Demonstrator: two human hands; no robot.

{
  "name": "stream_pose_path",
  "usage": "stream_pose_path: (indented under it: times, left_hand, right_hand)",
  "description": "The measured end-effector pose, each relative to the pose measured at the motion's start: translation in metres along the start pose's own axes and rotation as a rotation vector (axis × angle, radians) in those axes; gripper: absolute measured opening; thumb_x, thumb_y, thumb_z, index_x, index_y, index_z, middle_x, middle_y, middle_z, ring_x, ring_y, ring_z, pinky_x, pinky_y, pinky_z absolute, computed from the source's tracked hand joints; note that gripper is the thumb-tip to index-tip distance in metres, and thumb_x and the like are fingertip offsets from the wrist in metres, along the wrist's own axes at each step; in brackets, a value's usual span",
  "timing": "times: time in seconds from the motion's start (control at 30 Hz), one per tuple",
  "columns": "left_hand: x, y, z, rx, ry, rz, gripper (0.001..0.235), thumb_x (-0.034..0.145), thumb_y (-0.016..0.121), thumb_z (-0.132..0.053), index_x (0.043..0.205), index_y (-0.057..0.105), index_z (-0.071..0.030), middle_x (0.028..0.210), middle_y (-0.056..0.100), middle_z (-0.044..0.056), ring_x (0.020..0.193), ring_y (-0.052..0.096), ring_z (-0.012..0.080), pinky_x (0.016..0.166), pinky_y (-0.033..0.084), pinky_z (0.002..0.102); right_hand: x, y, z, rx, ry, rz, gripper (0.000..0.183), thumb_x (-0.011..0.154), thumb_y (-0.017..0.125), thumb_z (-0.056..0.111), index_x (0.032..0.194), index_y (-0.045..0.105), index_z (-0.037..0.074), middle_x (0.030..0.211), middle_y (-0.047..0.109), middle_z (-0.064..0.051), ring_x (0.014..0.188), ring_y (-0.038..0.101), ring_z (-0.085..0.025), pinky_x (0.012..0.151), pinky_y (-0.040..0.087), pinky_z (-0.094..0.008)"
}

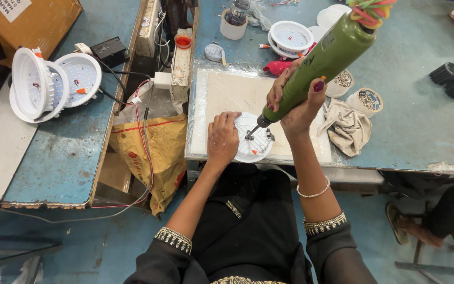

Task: The person uses a green pneumatic screwdriver to fasten screws into white circular LED light fixtures on a workbench. They repeatedly pick up screws, position them on the fixture, and drive them in before moving to the next unit.

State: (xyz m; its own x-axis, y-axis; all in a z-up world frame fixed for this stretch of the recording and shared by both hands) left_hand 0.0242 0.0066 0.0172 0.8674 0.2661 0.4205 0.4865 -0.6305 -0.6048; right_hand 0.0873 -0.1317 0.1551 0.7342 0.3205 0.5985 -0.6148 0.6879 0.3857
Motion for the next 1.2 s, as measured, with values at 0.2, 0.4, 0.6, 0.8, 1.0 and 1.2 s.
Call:
stream_pose_path:
  times: [0.2,0.4,0.6,0.8,1.0,1.2]
  left_hand:
    - [-0.001,0.000,0.001,-0.014,0.003,0.003,0.044,0.086,0.054,-0.004,0.129,0.062,-0.008,0.125,0.059,0.008,0.120,0.053,0.0259,0.100,0.039,0.041]
    - [0.000,-0.003,-0.002,-0.012,0.012,-0.005,0.044,0.086,0.054,-0.004,0.129,0.062,-0.007,0.126,0.060,0.009,0.120,0.053,0.0267,0.101,0.039,0.041]
    - [0.001,-0.001,-0.002,-0.004,0.014,-0.029,0.044,0.086,0.055,-0.002,0.129,0.062,-0.005,0.124,0.060,0.010,0.119,0.054,0.0282,0.101,0.040,0.042]
    - [0.000,0.004,0.000,-0.006,0.007,-0.044,0.047,0.084,0.057,-0.002,0.130,0.062,-0.004,0.125,0.060,0.012,0.120,0.054,0.0306,0.102,0.040,0.044]
    - [-0.001,-0.001,-0.002,-0.019,0.027,-0.039,0.046,0.085,0.056,-0.002,0.130,0.062,-0.005,0.124,0.060,0.012,0.119,0.054,0.0302,0.102,0.041,0.043]
    - [0.001,-0.001,0.000,-0.018,0.029,-0.025,0.046,0.085,0.056,-0.003,0.130,0.063,-0.005,0.124,0.060,0.011,0.117,0.054,0.0297,0.101,0.041,0.043]
  right_hand:
    - [0.004,-0.003,-0.004,0.063,0.018,-0.016,0.074,0.095,0.060,0.071,0.115,0.043,0.002,0.084,0.049,-0.011,0.053,0.048,-0.019,0.046,0.042,-0.031]
    - [0.005,0.000,0.000,0.040,0.004,-0.002,0.069,0.093,0.063,0.066,0.111,0.043,0.002,0.087,0.047,-0.011,0.050,0.047,-0.019,0.043,0.040,-0.032]
    - [0.005,0.000,0.000,0.010,0.025,0.007,0.073,0.091,0.061,0.071,0.103,0.040,0.001,0.074,0.043,-0.010,0.044,0.043,-0.019,0.039,0.037,-0.032]
    - [-0.004,0.000,-0.004,-0.014,0.028,0.009,0.077,0.089,0.060,0.074,0.103,0.039,0.002,0.074,0.042,-0.010,0.044,0.043,-0.018,0.039,0.037,-0.031]
    - [0.008,0.003,-0.007,0.071,0.068,0.090,0.073,0.095,0.060,0.069,0.107,0.042,-0.001,0.073,0.043,-0.011,0.046,0.044,-0.019,0.042,0.039,-0.032]
    - [0.006,0.006,-0.005,0.034,0.039,0.091,0.068,0.097,0.061,0.063,0.112,0.042,0.000,0.078,0.044,-0.013,0.049,0.043,-0.020,0.045,0.038,-0.031]
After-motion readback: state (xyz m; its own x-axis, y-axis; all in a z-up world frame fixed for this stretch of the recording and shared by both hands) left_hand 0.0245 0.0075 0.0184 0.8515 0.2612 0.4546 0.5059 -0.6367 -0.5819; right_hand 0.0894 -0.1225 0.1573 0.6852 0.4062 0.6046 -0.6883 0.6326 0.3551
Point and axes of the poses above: each hand's wrist, its own x-axis towards the middle knuckle, its own y-axis out of the palm, z = x × y, the point moved 3 cm from there along x, towards the middle knuckle
